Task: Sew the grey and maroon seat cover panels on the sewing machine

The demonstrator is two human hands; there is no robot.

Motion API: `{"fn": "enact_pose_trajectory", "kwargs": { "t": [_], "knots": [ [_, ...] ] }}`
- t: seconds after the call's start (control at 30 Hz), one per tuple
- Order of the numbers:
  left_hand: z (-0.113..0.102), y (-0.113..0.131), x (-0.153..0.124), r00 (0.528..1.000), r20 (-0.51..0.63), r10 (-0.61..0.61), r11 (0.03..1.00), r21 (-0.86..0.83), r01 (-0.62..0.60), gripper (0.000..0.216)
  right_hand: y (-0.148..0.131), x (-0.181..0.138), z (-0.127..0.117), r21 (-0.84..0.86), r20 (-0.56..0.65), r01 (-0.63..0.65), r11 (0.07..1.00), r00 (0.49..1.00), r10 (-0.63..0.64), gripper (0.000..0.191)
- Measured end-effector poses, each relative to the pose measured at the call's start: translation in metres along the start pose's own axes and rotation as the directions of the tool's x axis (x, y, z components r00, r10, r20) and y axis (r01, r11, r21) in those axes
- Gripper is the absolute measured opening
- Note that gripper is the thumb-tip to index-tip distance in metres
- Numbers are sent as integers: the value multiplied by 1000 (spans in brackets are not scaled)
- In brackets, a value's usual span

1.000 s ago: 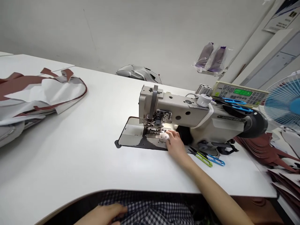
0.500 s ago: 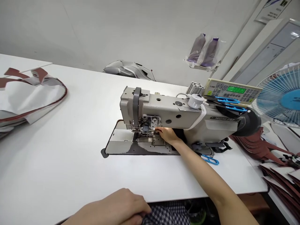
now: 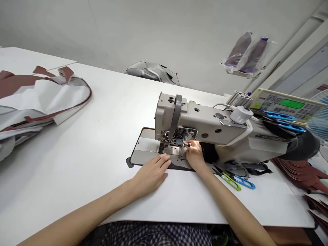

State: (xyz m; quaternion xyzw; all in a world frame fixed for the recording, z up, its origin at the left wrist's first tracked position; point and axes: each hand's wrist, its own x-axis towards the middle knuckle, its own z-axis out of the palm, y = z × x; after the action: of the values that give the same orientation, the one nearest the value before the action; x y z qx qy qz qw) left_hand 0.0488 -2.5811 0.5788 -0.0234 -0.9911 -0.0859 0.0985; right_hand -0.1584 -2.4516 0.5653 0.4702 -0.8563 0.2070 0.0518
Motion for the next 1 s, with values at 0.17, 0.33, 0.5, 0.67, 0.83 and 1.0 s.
{"fn": "enact_pose_trajectory", "kwargs": {
  "t": [0.17,0.33,0.5,0.67,0.83,1.0],
  "knots": [
    [32,5,18,999,-11,-47,997,54,48,71,-14,-1,1,-116,85,111,987,991,-101,39],
    [48,12,27,996,-86,-1,998,64,7,83,-19,-27,-19,-172,107,175,970,982,-158,48],
    [43,16,30,983,-149,104,993,74,-94,68,14,-109,-57,-143,-223,-22,990,975,-11,35],
    [17,29,14,975,-36,218,976,32,-217,49,77,-163,-75,-407,-330,-179,896,943,39,33],
    [-5,24,-1,992,29,126,992,-13,-126,34,84,-166,-80,-407,-332,13,914,930,-161,20],
    [-4,-1,-4,999,-4,-32,999,30,32,30,20,-141,-71,157,-272,17,987,962,27,28]
  ]
}}
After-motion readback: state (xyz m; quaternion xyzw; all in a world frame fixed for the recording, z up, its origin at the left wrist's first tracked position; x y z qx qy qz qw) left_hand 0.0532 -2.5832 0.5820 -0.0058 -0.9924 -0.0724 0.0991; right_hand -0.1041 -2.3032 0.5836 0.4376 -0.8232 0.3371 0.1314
